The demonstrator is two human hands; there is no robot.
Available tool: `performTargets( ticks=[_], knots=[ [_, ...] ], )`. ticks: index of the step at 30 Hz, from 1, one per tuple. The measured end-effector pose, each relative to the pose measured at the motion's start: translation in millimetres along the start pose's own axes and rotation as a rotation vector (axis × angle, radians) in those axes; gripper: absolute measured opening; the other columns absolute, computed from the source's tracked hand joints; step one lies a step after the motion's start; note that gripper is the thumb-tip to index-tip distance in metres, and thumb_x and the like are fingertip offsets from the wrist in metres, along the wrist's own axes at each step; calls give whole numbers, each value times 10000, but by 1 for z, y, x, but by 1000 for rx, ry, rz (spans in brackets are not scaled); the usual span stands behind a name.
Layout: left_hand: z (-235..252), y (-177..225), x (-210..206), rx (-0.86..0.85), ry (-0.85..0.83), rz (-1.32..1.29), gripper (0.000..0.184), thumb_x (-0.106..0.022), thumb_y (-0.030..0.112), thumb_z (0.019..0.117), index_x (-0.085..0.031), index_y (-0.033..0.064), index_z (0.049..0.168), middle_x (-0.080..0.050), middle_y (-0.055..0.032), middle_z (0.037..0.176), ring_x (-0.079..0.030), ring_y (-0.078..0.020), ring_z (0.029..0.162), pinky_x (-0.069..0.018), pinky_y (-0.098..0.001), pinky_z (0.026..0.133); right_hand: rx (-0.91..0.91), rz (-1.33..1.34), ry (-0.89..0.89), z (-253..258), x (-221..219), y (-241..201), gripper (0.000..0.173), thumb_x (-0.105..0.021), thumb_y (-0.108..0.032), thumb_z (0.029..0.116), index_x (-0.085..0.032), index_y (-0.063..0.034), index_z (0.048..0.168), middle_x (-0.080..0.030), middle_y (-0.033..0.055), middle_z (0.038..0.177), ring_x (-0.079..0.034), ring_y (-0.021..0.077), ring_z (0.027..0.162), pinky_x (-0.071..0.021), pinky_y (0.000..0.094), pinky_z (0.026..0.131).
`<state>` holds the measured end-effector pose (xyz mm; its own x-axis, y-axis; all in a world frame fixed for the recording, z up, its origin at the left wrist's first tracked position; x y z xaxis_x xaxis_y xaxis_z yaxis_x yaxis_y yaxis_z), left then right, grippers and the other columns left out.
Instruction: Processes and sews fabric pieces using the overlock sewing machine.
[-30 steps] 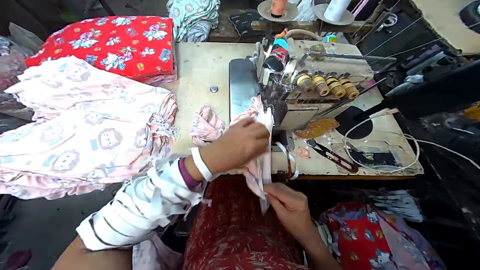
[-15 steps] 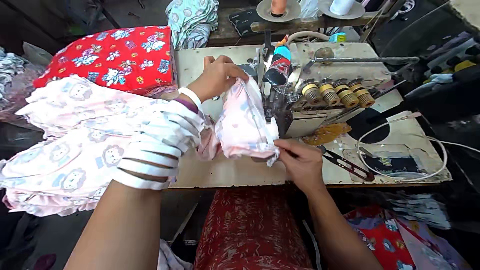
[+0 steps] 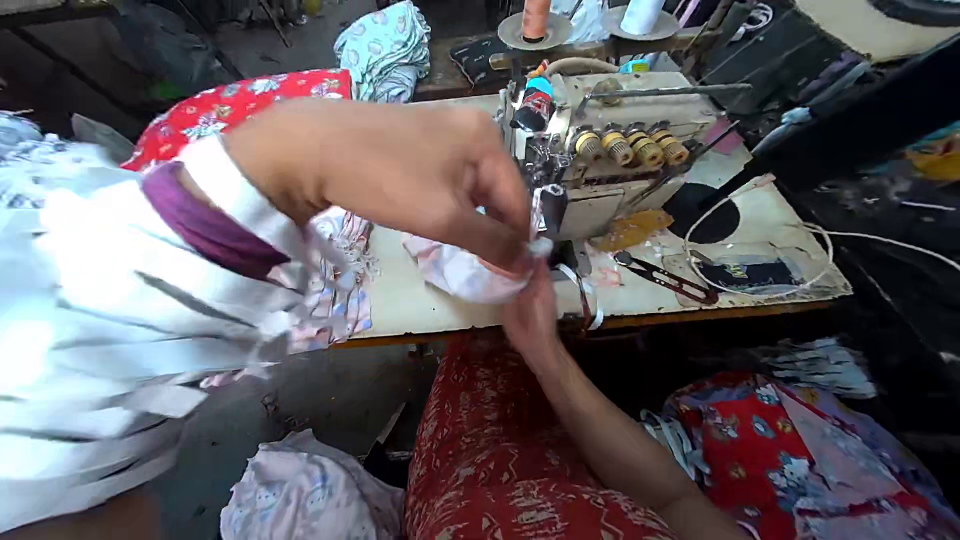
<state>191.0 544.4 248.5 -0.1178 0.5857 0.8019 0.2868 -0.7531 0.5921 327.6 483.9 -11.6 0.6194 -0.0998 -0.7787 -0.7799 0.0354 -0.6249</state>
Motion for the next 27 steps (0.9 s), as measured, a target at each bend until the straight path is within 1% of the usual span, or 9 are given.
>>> performTargets(
  ticks=[5, 7, 10, 13, 16, 19, 22, 25, 27],
  knots=[
    [-3, 4, 1, 250, -62, 155, 88, -698, 145, 954, -767, 99, 925, -684, 55, 691, -614, 10, 589, -528, -185, 565, -347, -157, -569, -41, 3, -23, 481, -874, -433, 716, -710, -158, 1075, -758, -60, 948, -710, 29, 880, -591, 248, 819],
    [-25, -3, 15, 470, -9, 270, 119, -721, 153, 939, -790, 140, 1035, -666, 41, 676, -587, -41, 572, -496, -262, 566, -374, -758, -723, -53, 46, -42, 607, -890, -266, 707, -651, -4, 1200, -737, 27, 1051, -694, 72, 994, -581, 289, 920],
    [-42, -10, 14, 626, 26, 274, 54, -751, 164, 927, -804, 154, 918, -683, 30, 665, -607, -67, 578, -498, -304, 572, -179, -1408, -359, -72, 105, -66, 484, -777, -79, 824, -650, 74, 1265, -713, 231, 1145, -693, 314, 1084, -522, 539, 997],
    [-43, -7, -2, 456, 156, 190, 96, -745, 196, 915, -781, 190, 827, -678, 105, 684, -574, 29, 580, -451, -193, 524, 298, -1180, 9, -71, 100, -103, 620, -702, -7, 840, -484, 99, 1411, -695, 103, 1213, -692, 66, 988, -590, 260, 841],
    [-36, 3, -30, 82, 319, 71, 115, -686, 218, 920, -784, 160, 925, -714, 103, 915, -658, 50, 831, -553, -109, 693, 612, -887, -114, -33, 50, -98, 274, -718, -32, 869, -727, -32, 1143, -710, -43, 1174, -633, -8, 1113, -530, 205, 980],
    [-30, 17, -77, 28, 366, 121, 170, -670, 216, 934, -801, 128, 869, -685, 82, 795, -617, 58, 725, -508, -102, 625, 236, -599, -290, 16, -13, -62, 201, -616, 36, 915, -730, -58, 1051, -726, -48, 959, -666, -8, 846, -577, 214, 762],
    [-56, 16, -99, 147, 418, 147, 248, -607, 239, 984, -776, 95, 874, -634, 50, 751, -554, 67, 684, -441, -73, 610, 51, -14, -385, 61, -50, -65, 210, -507, -233, 1044, -716, -213, 1033, -735, -73, 916, -693, 23, 833, -596, 246, 744],
    [-63, 2, -109, 160, 426, -30, 253, -619, 223, 992, -766, 45, 890, -689, 25, 803, -572, 91, 727, -456, -48, 666, 363, 150, -752, 127, -90, -26, 344, -425, -173, 1075, -548, -21, 1357, -658, 76, 1212, -643, 101, 1091, -547, 281, 928],
    [-66, -1, -112, 208, 443, -18, 263, -606, 238, 1001, -761, 60, 885, -690, 45, 781, -568, 94, 697, -458, -65, 634, 221, -138, -905, 130, -163, -35, 567, -367, -196, 1094, -176, -31, 1601, -494, 124, 1473, -567, 110, 1243, -494, 303, 1043]
  ],
)
Point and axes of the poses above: each hand's wrist, its own z-axis towards the middle knuckle, its own x-axis out of the back of the hand, y = z × x, the point moved 1 cm from there along z, towards the middle knuckle
